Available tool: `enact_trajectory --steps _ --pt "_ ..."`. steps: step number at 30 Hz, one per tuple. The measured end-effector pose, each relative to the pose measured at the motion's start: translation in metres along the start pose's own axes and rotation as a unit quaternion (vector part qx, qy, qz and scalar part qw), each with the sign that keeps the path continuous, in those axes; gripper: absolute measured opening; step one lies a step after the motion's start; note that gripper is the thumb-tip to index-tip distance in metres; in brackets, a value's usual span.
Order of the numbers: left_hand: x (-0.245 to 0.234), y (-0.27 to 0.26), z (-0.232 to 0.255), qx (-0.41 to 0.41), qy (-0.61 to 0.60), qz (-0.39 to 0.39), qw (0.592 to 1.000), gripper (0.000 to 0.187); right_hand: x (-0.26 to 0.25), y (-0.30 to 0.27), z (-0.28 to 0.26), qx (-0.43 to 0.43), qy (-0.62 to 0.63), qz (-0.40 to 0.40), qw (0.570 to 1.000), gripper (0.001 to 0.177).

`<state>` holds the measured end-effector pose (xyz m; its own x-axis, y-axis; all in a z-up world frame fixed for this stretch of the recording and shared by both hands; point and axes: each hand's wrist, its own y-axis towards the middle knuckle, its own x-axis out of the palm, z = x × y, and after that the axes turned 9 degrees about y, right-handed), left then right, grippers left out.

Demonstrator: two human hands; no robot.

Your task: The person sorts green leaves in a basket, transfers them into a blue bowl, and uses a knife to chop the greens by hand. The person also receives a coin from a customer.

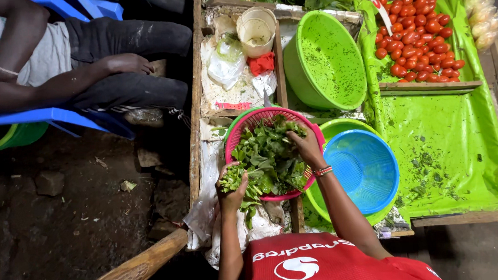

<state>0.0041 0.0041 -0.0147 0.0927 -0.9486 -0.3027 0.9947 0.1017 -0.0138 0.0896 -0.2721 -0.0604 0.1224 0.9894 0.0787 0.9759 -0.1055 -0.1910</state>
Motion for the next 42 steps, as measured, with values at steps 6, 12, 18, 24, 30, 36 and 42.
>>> enact_trajectory --steps 6,12,18,24,30,36,42 --pt "0.002 0.004 0.008 0.026 0.030 0.002 0.999 0.033 0.001 -0.017 -0.013 -0.186 -0.157 -0.069 0.968 0.046" --pt "-0.005 0.000 -0.003 0.008 0.019 0.011 1.000 0.035 0.018 -0.022 0.032 -0.035 -0.307 -0.037 0.950 0.041" --pt "0.006 0.005 -0.016 -0.089 0.200 -0.117 0.969 0.051 0.046 -0.029 0.022 -0.162 -0.468 -0.172 0.851 0.025" --pt "0.026 0.024 -0.005 0.147 0.368 -0.118 0.910 0.073 0.042 -0.038 -0.051 -0.247 -0.349 -0.236 0.873 0.039" --pt "0.037 0.020 0.005 -0.033 0.116 -0.178 0.977 0.051 0.055 -0.068 -0.081 -0.386 -0.225 -0.093 0.890 0.031" --pt "0.022 0.010 0.049 0.135 -0.098 -0.140 0.976 0.074 0.055 -0.078 -0.056 -0.202 -0.245 -0.032 0.948 0.053" --pt "-0.005 0.004 0.083 0.028 -0.112 -0.277 0.954 0.096 0.069 -0.085 -0.101 -0.191 -0.101 -0.156 0.964 0.094"
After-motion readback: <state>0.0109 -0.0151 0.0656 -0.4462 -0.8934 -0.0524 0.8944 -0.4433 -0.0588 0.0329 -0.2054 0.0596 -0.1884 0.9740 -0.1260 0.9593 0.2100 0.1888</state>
